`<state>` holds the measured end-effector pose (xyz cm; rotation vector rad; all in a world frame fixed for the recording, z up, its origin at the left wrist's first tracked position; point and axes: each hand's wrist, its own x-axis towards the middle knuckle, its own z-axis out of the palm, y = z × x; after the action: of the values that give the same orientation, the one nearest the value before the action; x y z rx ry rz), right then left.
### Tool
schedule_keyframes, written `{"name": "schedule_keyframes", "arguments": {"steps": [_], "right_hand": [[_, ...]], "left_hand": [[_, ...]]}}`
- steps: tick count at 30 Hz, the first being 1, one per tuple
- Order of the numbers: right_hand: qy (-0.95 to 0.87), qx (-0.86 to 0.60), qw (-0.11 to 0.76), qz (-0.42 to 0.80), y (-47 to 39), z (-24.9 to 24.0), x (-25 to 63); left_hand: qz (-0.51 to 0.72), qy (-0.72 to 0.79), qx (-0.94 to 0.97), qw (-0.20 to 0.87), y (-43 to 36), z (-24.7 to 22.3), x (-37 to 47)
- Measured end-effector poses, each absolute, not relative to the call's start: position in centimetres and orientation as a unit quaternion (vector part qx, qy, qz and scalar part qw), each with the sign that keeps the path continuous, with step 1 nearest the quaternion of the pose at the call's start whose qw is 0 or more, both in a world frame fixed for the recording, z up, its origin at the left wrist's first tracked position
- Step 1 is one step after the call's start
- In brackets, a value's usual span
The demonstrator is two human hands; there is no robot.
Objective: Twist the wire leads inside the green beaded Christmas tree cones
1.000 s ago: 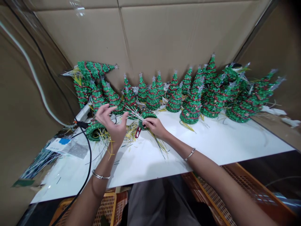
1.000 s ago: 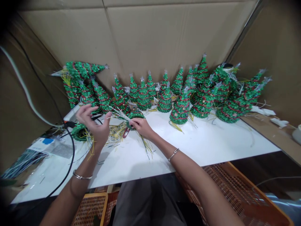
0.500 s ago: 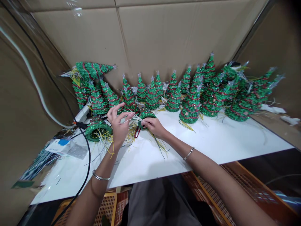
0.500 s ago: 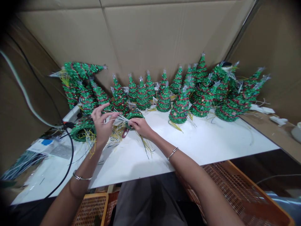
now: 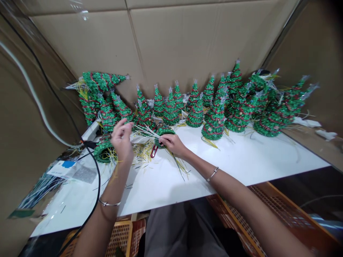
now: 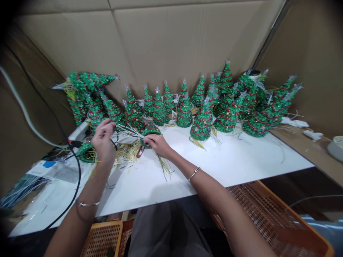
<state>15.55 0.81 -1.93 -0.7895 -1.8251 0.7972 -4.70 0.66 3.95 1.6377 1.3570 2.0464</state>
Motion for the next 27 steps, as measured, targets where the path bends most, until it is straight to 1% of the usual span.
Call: {"name": "schedule_keyframes", "arguments": {"steps": [2,4,6,10,13,20,27], "right_hand": [[-0.742,-0.326,0.483,0.331,0.7,-1.9,15.6],[-0.736,-0.327,0.487,0.338,0.7,-2.0,15.5],[-0.727,-0.326,0.494,0.348,0.7,-2.0,15.4],[-0.716,-0.327,0.501,0.359,0.7,-2.3,15.3],[-0.713,-0.325,0.503,0.365,0.8,-2.5,15.3],[-0.704,-0.326,0.506,0.377,0.9,-2.6,15.2],[-0.727,-0.327,0.493,0.349,0.8,-2.2,15.4]], "left_hand": [[0.727,0.449,0.515,0.06,1.0,4.2,-5.4],[0.72,0.46,0.519,0.0,0.8,4.4,-5.7],[0.689,0.454,0.564,-0.036,0.0,4.7,-5.4],[0.611,0.408,0.677,-0.037,-1.5,5.1,-4.4],[0.578,0.385,0.719,-0.04,-1.9,5.2,-4.4],[0.555,0.366,0.743,-0.072,-2.0,5.1,-4.6],[0.606,0.396,0.682,-0.103,-1.3,4.8,-4.5]]}}
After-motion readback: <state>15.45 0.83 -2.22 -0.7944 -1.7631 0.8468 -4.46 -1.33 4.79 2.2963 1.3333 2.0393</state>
